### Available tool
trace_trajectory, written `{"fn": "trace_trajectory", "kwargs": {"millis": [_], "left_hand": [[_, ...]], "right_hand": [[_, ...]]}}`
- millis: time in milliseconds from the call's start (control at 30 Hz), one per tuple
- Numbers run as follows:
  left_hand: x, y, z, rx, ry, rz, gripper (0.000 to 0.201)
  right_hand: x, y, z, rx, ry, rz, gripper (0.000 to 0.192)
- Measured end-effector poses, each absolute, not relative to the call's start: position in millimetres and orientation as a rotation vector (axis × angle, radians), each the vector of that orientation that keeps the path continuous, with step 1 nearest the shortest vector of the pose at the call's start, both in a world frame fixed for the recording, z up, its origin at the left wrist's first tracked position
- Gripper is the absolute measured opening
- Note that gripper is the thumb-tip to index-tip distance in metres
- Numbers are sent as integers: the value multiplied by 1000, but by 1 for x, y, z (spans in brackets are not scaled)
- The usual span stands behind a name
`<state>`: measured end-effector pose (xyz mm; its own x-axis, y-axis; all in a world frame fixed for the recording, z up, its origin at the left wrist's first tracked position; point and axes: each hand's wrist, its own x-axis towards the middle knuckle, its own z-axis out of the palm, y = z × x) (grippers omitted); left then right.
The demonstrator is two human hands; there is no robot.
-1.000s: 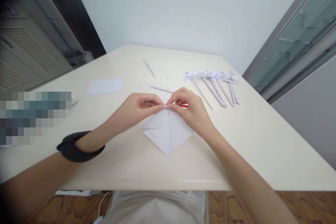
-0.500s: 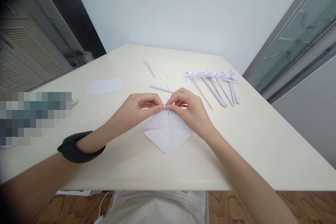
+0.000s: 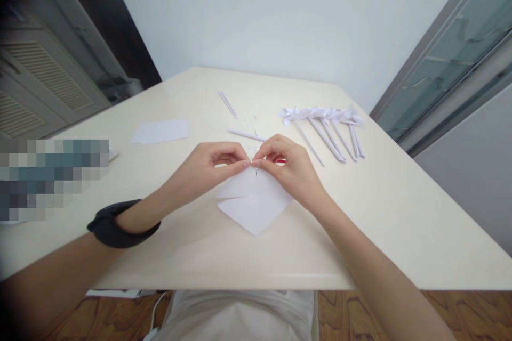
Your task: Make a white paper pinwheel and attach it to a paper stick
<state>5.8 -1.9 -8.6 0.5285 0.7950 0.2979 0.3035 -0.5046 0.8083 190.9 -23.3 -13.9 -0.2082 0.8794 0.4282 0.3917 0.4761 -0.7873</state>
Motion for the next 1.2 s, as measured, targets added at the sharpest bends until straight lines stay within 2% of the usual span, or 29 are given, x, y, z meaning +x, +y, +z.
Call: {"fn": "trace_trajectory", "kwargs": {"millis": [1200], "left_hand": [[8, -6, -6, 2151, 941, 917, 17]], "right_hand": [[193, -25, -13, -1119, -1777, 780, 10]]}}
